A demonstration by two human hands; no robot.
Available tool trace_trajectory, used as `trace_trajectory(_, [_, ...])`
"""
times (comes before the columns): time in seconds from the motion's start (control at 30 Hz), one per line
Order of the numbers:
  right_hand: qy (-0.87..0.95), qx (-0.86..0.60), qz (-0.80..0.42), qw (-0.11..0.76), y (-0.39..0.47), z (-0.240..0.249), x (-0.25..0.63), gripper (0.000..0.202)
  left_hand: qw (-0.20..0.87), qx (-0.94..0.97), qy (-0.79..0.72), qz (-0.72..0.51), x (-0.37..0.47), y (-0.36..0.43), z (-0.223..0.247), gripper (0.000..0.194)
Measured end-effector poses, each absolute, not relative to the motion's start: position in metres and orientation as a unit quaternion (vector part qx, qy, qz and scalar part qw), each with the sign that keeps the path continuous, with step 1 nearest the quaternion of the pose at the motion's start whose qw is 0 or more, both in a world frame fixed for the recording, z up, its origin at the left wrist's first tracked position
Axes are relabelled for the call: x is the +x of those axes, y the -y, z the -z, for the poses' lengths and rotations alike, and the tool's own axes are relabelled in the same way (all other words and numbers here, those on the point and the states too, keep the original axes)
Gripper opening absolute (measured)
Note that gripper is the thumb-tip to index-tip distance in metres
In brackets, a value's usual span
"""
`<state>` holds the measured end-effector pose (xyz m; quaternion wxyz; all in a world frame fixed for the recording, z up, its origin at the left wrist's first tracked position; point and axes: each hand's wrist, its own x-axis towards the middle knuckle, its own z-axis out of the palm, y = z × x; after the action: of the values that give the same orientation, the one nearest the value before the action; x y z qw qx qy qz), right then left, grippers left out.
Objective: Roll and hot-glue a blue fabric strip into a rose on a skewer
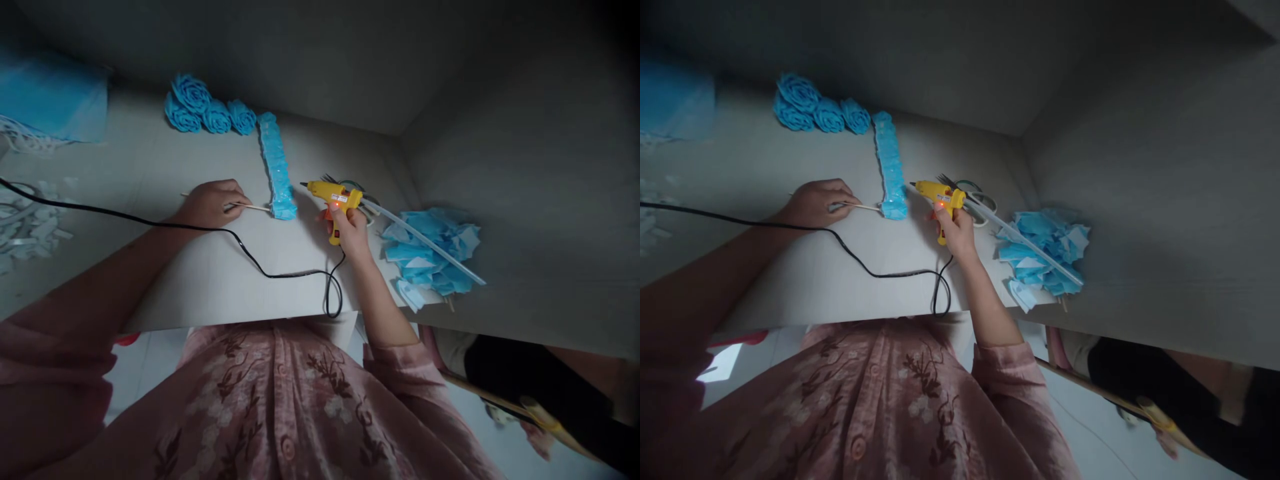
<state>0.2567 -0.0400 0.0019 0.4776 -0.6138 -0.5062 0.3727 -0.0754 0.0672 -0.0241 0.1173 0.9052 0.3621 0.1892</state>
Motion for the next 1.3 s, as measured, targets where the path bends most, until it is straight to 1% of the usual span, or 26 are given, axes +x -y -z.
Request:
trace_trajectory(0.23, [0.517,-0.61,-0.374,0.469,0.0413,-0.0057,0.2562,0.07,0.126,0.894,-0.381,-0.198,-0.0737,-0.0731,0.0247,0.041])
trace_trajectory(0.43, [0.517,-0.604,-0.375,0.476,0.0403,-0.0042,0.2567,0.075,0.159,0.908,-0.343,-0.178,-0.0761,-0.0734,0.0208,0.043])
trace_trajectory(0.57, [0.506,-0.608,-0.377,0.481,0.0399,-0.0018,0.2575,0.072,0.185,0.914,-0.323,-0.161,-0.0805,-0.0711,0.0192,0.045])
trace_trajectory(0.87, [0.508,-0.608,-0.371,0.483,0.0411,-0.0054,0.2542,0.077,0.158,0.915,-0.335,-0.158,-0.0826,-0.0715,0.0214,0.05])
trace_trajectory(1.3, [0.515,-0.611,-0.383,0.463,0.0414,-0.0039,0.2556,0.07,0.171,0.908,-0.339,-0.174,-0.0804,-0.0731,0.0232,0.048])
